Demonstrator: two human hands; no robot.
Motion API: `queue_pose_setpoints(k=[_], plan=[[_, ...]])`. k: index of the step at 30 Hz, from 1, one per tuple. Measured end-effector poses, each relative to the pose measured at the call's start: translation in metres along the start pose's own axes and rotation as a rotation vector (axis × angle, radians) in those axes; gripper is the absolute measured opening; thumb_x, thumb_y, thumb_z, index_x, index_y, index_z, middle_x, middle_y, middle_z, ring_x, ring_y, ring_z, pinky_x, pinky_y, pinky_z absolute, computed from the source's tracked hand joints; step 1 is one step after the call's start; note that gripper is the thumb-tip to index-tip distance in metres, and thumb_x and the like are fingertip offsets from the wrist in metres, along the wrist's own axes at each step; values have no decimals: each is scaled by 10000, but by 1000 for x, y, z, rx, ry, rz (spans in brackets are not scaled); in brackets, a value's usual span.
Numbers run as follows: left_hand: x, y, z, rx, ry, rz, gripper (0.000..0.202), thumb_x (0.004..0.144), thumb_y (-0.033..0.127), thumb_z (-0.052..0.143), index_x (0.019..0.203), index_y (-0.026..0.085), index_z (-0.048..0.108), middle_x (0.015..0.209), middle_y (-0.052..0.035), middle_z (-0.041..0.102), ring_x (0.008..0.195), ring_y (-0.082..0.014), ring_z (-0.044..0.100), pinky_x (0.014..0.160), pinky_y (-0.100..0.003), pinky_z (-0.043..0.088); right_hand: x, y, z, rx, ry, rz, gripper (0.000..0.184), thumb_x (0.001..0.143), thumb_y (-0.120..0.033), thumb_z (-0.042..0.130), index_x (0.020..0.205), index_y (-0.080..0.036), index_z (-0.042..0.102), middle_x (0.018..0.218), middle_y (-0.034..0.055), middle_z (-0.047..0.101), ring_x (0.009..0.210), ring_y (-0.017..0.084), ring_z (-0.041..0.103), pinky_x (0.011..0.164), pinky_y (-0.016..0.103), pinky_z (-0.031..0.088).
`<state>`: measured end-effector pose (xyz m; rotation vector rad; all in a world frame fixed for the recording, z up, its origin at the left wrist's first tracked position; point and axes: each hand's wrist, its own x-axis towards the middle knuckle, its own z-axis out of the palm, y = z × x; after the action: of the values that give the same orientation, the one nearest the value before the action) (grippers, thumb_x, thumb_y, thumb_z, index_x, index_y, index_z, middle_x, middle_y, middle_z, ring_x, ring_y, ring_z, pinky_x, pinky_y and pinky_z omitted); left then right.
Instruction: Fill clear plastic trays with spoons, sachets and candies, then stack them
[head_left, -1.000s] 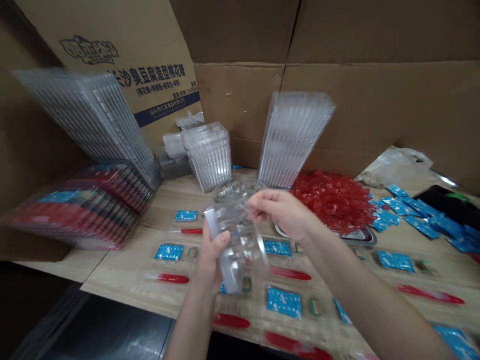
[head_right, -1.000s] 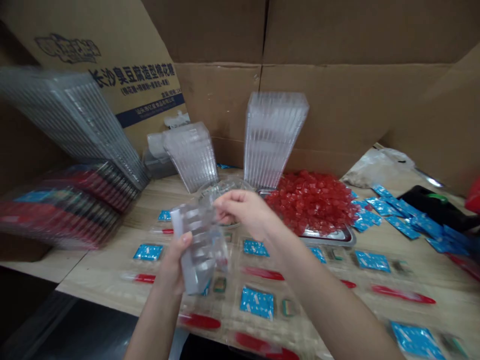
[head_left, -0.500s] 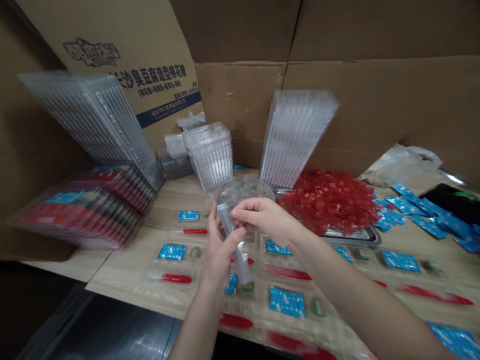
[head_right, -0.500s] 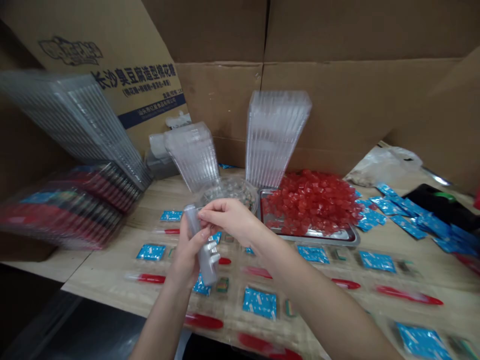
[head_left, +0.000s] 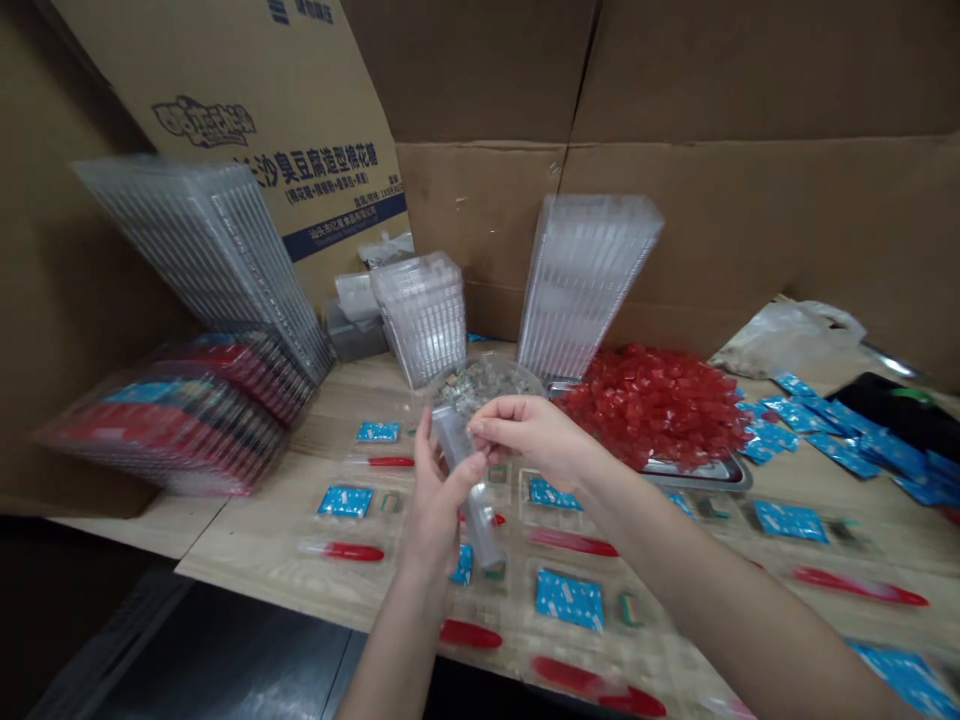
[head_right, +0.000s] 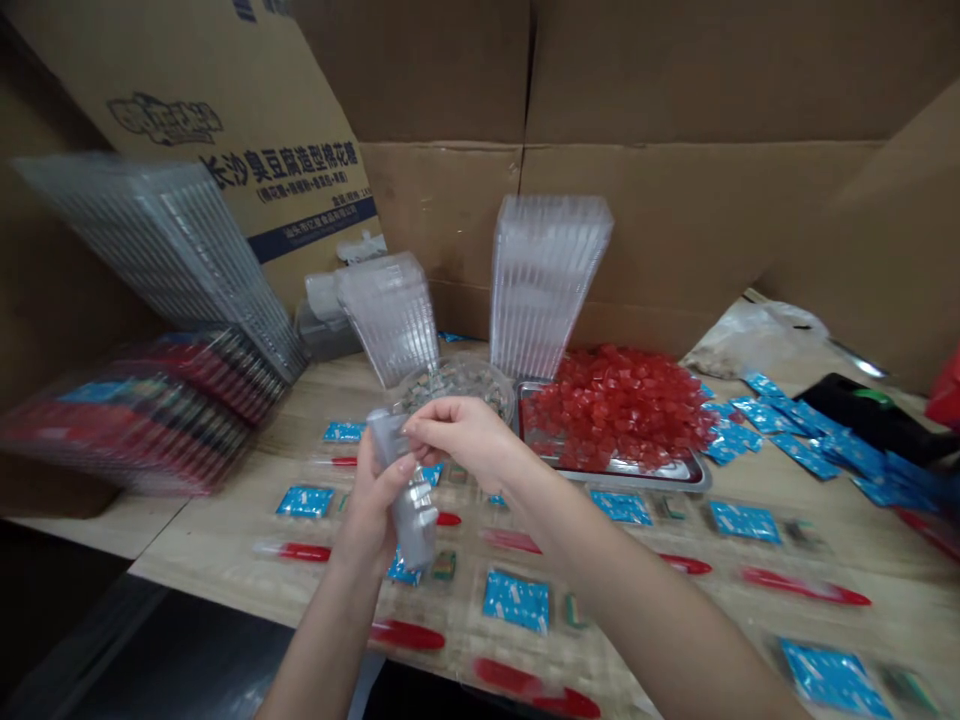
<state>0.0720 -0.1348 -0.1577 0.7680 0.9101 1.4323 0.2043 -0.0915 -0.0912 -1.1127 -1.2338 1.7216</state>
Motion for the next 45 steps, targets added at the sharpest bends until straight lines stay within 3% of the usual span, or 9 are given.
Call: queue_pose_setpoints(k=[4, 8, 10, 15, 20, 27, 34, 38, 45], plan=[[7, 10, -11, -4, 133, -15, 625, 704, 352, 682, 1265, 282, 416, 1024, -23, 584, 849, -163, 588, 739, -291, 476, 11, -27, -22, -137, 209, -215, 92, 727, -226, 638, 672, -155, 621, 587, -13, 598, 540, 84, 539, 556, 223, 442], [14, 9, -9, 54, 176, 50, 740, 661, 319, 725, 1312, 300, 375, 1110, -24, 564, 998, -186, 561, 850, -296, 450, 29, -36, -22, -590, 286, -458, 30, 718, -194, 647, 699, -171, 650, 667, 4, 625, 637, 118, 555, 633, 255, 432], [15, 4, -3, 28, 130, 48, 790, 671, 316, 720, 1353, 298, 322, 1187, -50, 544, 1086, -224, 536, 900, -334, 438, 34, -25, -13, -646, 254, -439, 31, 724, -206, 649, 718, -176, 653, 695, 8, 627, 658, 123, 555, 649, 261, 428], [15, -12, 6, -30, 17, 49, 845, 702, 280, 705, 1400, 293, 228, 1294, -86, 491, 1178, -264, 498, 934, -375, 435, 18, 1, 6, -200, -58, -88, 136, 771, -262, 595, 699, -149, 621, 608, -11, 577, 549, 90, 514, 552, 236, 417], [12, -14, 9, -5, 3, 59, 862, 691, 268, 722, 1401, 288, 233, 1297, -85, 495, 1182, -255, 498, 943, -363, 434, 6, 2, 6, -69, -65, -3, 103, 712, -224, 624, 656, -139, 610, 557, -35, 550, 512, 65, 482, 521, 207, 393], [4, -5, 5, 53, 118, 68, 731, 727, 328, 680, 1361, 294, 317, 1266, -61, 525, 1170, -251, 500, 976, -391, 399, -2, -36, -17, -303, 218, -264, 49, 698, -206, 631, 679, -161, 634, 576, -22, 579, 535, 82, 501, 533, 212, 409], [7, -12, 11, 38, 52, 61, 833, 699, 311, 711, 1390, 279, 247, 1260, -87, 522, 1178, -262, 501, 974, -401, 404, 8, -5, 8, -247, -99, -64, 94, 732, -225, 601, 668, -169, 640, 613, -13, 592, 551, 87, 512, 538, 221, 413], [9, -13, 8, 63, 68, 58, 804, 711, 322, 698, 1383, 289, 260, 1276, -83, 513, 1175, -257, 502, 969, -396, 409, 16, 5, 5, -130, -52, -31, 103, 707, -237, 625, 658, -148, 607, 578, -26, 569, 526, 70, 498, 524, 203, 408], [13, -4, -3, 103, 151, 87, 796, 735, 354, 673, 1399, 291, 239, 1291, -79, 495, 1210, -270, 470, 980, -406, 394, 12, -41, -14, -428, 182, -313, 108, 702, -283, 651, 690, -177, 665, 614, 6, 619, 566, 108, 526, 544, 234, 425]])
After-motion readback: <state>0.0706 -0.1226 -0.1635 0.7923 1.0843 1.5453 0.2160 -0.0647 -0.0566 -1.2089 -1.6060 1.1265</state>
